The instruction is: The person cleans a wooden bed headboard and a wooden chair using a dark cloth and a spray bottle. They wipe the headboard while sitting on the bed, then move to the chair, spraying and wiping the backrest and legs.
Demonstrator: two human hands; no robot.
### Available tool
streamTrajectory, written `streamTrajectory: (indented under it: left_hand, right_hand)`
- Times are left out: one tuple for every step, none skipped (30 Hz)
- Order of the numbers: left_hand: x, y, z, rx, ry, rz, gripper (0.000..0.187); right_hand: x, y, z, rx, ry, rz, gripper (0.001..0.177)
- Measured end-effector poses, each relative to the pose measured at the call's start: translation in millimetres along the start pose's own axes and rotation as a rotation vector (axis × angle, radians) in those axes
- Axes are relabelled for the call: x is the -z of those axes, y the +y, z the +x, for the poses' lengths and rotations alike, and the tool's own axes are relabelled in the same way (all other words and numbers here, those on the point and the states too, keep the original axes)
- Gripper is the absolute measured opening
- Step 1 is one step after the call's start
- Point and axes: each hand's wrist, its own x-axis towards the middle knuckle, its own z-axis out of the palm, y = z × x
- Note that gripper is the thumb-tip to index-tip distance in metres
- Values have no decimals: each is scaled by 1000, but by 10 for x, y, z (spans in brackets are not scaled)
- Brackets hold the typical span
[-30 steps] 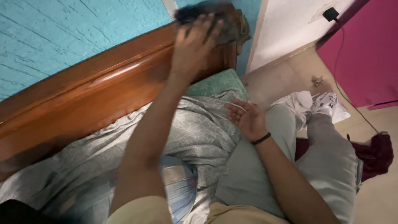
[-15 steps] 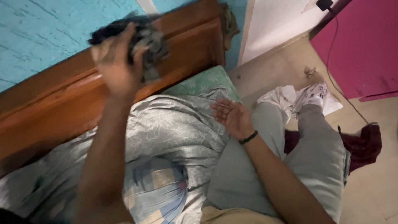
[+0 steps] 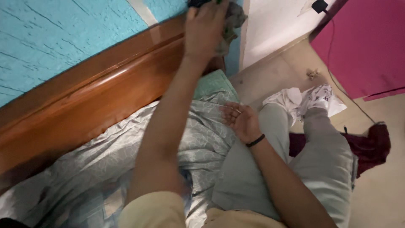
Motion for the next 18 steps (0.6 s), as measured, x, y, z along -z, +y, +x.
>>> streamTrajectory:
  left_hand:
    - [75,-110,-56,-24,61,-25,51]
    - [209,-229,-187,-28,92,-19,50]
    - [415,-349,-386,-32,124,-12,49]
    - [660,-497,-550,-16,61,-18,49]
    - [922,-626,-713,1,-1,-24,48]
    - [1115,-681,-851,62,-9,53,40]
    - [1361,-800,-976,121,-61,46,42]
    - [1572,-870,-1105,161,-64,66,40]
    - [1702,-915,-1199,201,-67,86,38]
    - [1758,-933,-1273,233,-53,100,36]
    - [1805,-946,-1338,264,-39,115,34]
    - [1821,-951,-1373,292,-21,128,32]
    - [1761,-927,-1376,307,15,162,32]
    - [1624,-886,-1334,321,55,197,32]
    - [1497,-840,-1280,334,96,231,32]
    - [1387,-794,-1220,319,116,212,31]
    - [1272,-736,-1150,304,136,193,31]
    - [1152,-675,-1064,287,158,172,30]
  right_hand:
    - [9,-4,10,-4,-5,1,56]
    - [25,-5,11,-12,-9,0,55]
    - [39,-8,14,-19,-13,-1,54]
    - [31,1,32,-34,-12,17,55]
    - [21,19,34,-49,-10,35,56]
    - [32,6,33,-63,-3,49,58]
    - [39,-10,59,-55,-30,56,58]
    - [46,-3,58,-52,-53,64,58]
    - [48,9,55,-49,-76,72,58]
    - [48,17,54,-58,-77,65,58]
    - [43,12,63,-66,-78,59,57]
    - [33,1,70,-71,-80,52,57]
    - [17,1,59,-69,-69,37,57]
    - [-4,-8,62,-65,-61,20,57]
    - [-29,-7,57,-60,-52,3,57]
    - [-51,-3,50,-58,-33,-10,56]
    - [-72,5,41,-56,-15,-22,55]
    - [-85,8,36,-51,4,-35,54]
